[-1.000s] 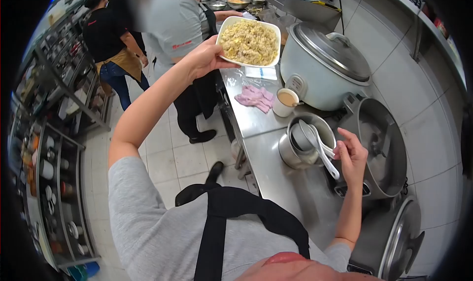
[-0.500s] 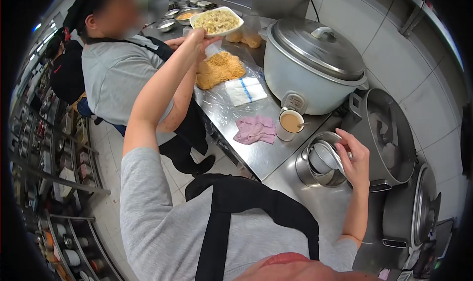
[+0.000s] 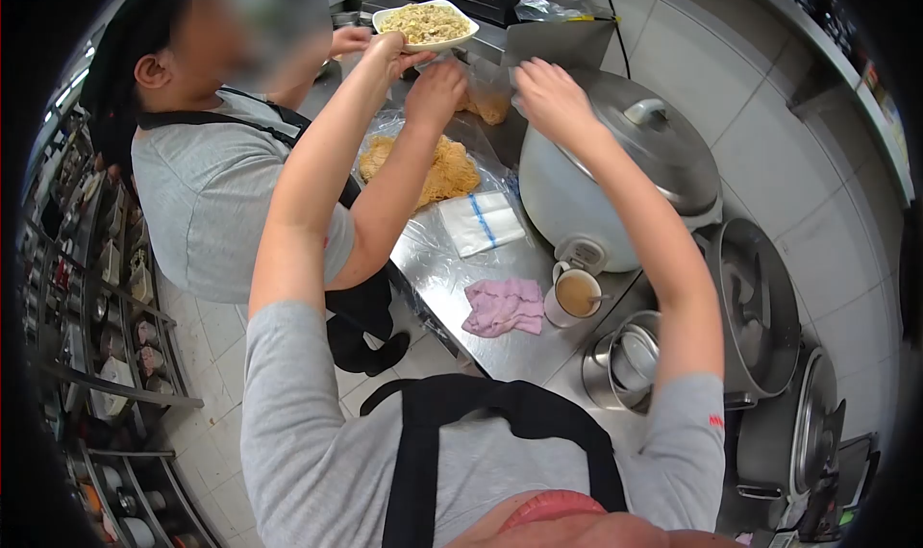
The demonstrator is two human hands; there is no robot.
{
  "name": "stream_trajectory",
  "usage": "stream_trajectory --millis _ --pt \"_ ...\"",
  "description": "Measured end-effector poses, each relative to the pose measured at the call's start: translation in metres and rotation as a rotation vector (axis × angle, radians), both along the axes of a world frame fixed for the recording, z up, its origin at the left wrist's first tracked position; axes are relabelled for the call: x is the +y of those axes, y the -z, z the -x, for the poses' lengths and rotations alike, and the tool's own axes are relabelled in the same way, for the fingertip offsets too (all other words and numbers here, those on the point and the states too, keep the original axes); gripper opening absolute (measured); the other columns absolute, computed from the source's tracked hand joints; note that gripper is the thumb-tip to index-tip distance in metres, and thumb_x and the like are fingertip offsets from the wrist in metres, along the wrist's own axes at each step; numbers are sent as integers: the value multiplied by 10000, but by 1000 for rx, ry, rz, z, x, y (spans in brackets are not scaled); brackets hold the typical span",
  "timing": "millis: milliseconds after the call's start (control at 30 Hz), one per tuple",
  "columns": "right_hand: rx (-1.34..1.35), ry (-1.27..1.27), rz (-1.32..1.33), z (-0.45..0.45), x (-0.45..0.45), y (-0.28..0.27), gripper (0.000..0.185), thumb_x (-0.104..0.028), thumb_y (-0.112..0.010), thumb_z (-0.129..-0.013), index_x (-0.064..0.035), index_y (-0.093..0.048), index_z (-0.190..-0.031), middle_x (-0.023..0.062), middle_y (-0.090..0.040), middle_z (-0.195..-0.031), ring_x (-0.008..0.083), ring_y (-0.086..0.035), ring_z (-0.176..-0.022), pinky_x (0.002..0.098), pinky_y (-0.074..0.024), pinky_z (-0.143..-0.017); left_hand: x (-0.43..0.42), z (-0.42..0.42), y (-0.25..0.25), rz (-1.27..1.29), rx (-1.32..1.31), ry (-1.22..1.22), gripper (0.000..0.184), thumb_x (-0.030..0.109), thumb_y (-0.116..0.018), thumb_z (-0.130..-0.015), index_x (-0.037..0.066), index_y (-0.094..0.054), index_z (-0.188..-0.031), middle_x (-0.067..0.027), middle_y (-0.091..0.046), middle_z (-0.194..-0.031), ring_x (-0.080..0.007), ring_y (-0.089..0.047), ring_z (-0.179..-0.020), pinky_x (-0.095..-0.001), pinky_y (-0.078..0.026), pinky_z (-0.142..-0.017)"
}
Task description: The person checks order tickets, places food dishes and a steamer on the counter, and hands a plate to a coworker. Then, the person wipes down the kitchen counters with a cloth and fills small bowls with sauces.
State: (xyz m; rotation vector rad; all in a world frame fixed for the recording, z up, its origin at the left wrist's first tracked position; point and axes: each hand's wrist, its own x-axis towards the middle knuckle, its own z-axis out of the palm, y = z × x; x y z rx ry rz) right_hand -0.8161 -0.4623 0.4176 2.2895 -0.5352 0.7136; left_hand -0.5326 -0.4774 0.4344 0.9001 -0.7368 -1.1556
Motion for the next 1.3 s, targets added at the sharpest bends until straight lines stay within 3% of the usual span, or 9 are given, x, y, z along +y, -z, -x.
stream_trajectory --millis 67,133,267,367,500,567,800,1133,1300 --pt "44 25 132 -48 -52 6 286 -148 -537 -757 16 -557 -991 113 -564 -1004 252 -501 -1007 384 -378 -902 8 6 -10 -13 -19 -79 408 -15 -257 -845 -48 -294 -1250 -245 -460 -1165 -400 -542 -978 -442 -559 -699" --pt "172 296 22 -86 -82 -2 330 -161 -491 -773 25 -572 -1033 121 -575 -1048 253 -478 -1077 473 -322 -953 13 10 -20 -19 -74 -187 366 27 -253 -886 20 -393 -1225 -182 -563 -1078 -323 -621 -872 -389 -589 -563" --pt "25 490 -65 -114 -103 1 357 -176 -449 -797 17 -546 -1081 111 -538 -1139 233 -406 -1175 566 -277 -956 13 6 -34 -16 -62 -119 387 -14 -246 -865 -55 -298 -1246 -224 -456 -1191 -380 -547 -1002 -427 -572 -714" --pt "69 369 87 -96 -99 11 375 -169 -464 -794 33 -539 -1101 150 -528 -1165 270 -406 -1188 506 -296 -979 25 20 -41 92 30 -66 408 -21 -243 -856 -111 -170 -1247 -291 -324 -1242 -473 -448 -1077 -482 -539 -796" --pt "51 -48 -28 -42 -26 7 322 -115 -500 -775 22 -520 -1065 143 -514 -1141 277 -432 -1140 452 -342 -958 26 33 -40 76 20 -43 400 -4 -242 -873 -95 -181 -1258 -294 -342 -1235 -496 -468 -1036 -476 -544 -781" --pt "99 -135 -72 -6 19 6 338 -95 -551 -747 6 -510 -1066 141 -493 -1162 274 -435 -1129 435 -350 -952 5 26 -32 92 79 -1 341 -30 -277 -866 -127 -291 -1192 -287 -447 -1148 -443 -548 -950 -467 -573 -698" --pt "205 25 -411 127 159 -5 430 -78 -597 -731 -18 -479 -1139 145 -425 -1260 292 -379 -1193 437 -299 -1004 -10 34 -24 91 91 9 342 -35 -286 -870 -113 -286 -1204 -295 -425 -1169 -456 -539 -956 -474 -569 -708" --pt "-202 339 -624 220 267 13 426 -34 -570 -751 -7 -494 -1169 133 -404 -1306 318 -388 -1189 391 -318 -984 -43 28 -30 61 70 -80 345 -40 -289 -869 -103 -286 -1208 -299 -417 -1173 -462 -539 -950 -479 -566 -710" --pt "-329 482 -664 255 310 32 428 -23 -551 -757 -3 -490 -1180 133 -393 -1322 316 -376 -1207 390 -319 -981 -29 30 -35 96 -34 -114 314 -7 -297 -876 -38 -382 -1176 -264 -512 -1107 -445 -584 -862 -500 -564 -632"
